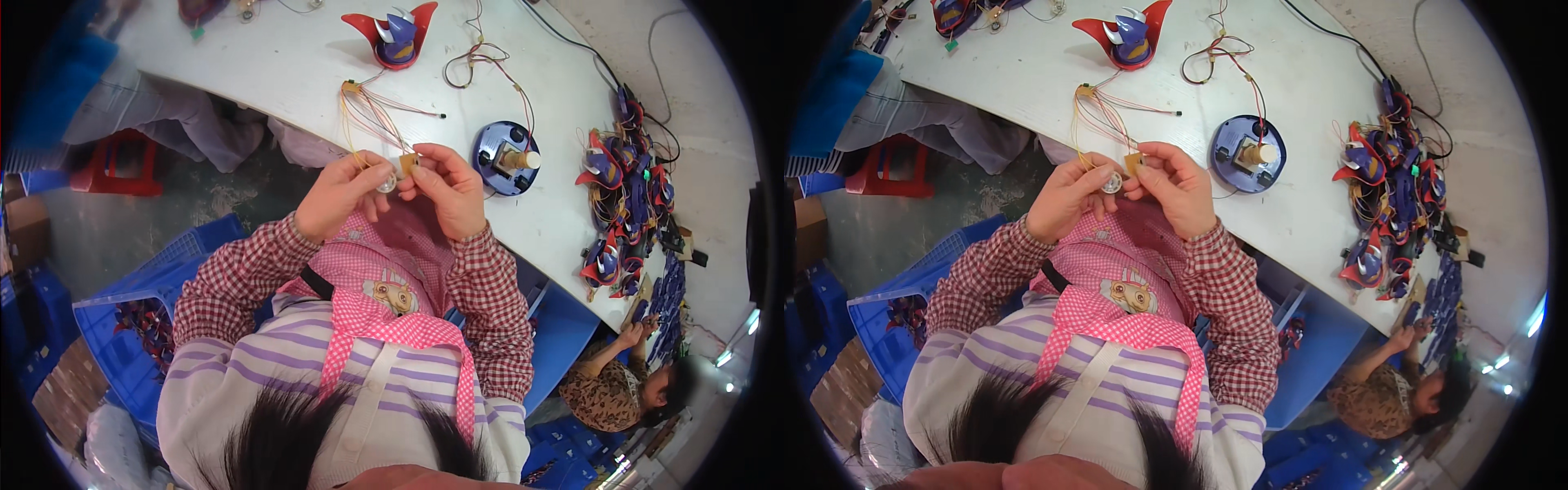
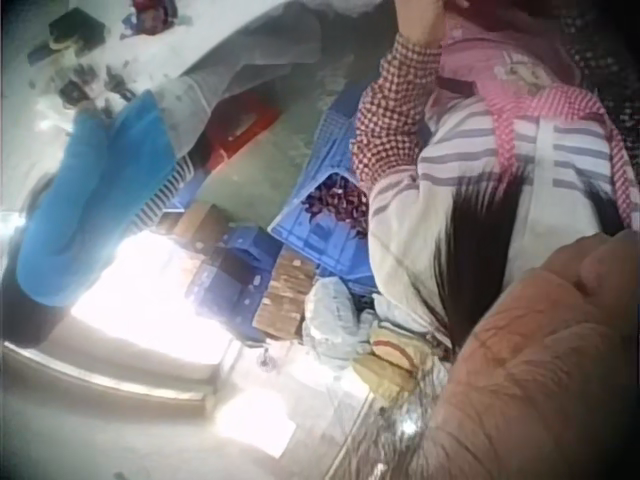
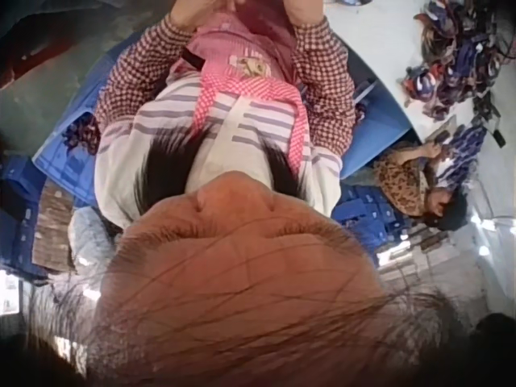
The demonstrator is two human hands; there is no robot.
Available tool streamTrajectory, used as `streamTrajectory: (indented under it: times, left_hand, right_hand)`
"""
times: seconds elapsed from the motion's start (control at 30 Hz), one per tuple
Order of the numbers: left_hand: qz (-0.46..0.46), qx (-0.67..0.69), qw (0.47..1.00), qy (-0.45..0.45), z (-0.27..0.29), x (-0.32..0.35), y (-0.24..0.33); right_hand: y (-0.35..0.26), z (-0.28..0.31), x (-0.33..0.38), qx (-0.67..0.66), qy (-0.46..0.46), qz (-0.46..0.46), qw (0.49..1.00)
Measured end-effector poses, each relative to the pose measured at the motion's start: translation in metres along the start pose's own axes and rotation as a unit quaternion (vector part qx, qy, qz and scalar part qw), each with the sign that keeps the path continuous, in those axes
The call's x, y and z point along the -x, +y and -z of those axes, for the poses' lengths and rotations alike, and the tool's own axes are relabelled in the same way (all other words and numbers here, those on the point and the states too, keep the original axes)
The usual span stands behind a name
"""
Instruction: Assembling and testing electronic components and wiring onto decorative plastic bases at a workshop station.
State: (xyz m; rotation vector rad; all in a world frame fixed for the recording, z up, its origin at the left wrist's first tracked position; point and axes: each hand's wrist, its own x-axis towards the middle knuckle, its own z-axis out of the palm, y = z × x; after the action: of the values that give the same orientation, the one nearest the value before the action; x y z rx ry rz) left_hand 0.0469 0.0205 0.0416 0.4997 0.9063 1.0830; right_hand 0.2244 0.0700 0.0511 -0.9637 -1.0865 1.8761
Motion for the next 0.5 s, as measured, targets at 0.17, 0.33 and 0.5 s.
streamTrajectory:
  times: [0.17, 0.33, 0.5]
  left_hand:
    - [-0.021, -0.016, 1.000, 0.017, -0.008, -0.008, -0.001]
    - [-0.035, -0.074, 0.996, 0.039, -0.008, -0.009, -0.002]
    - [-0.022, -0.117, 0.992, 0.045, -0.006, -0.009, 0.002]
  right_hand:
    - [0.009, -0.012, 0.013, 0.034, 0.017, 0.031, 0.999]
    - [0.023, -0.001, 0.012, 0.271, 0.015, 0.200, 0.941]
    - [0.023, -0.001, 0.010, 0.393, 0.013, 0.299, 0.870]
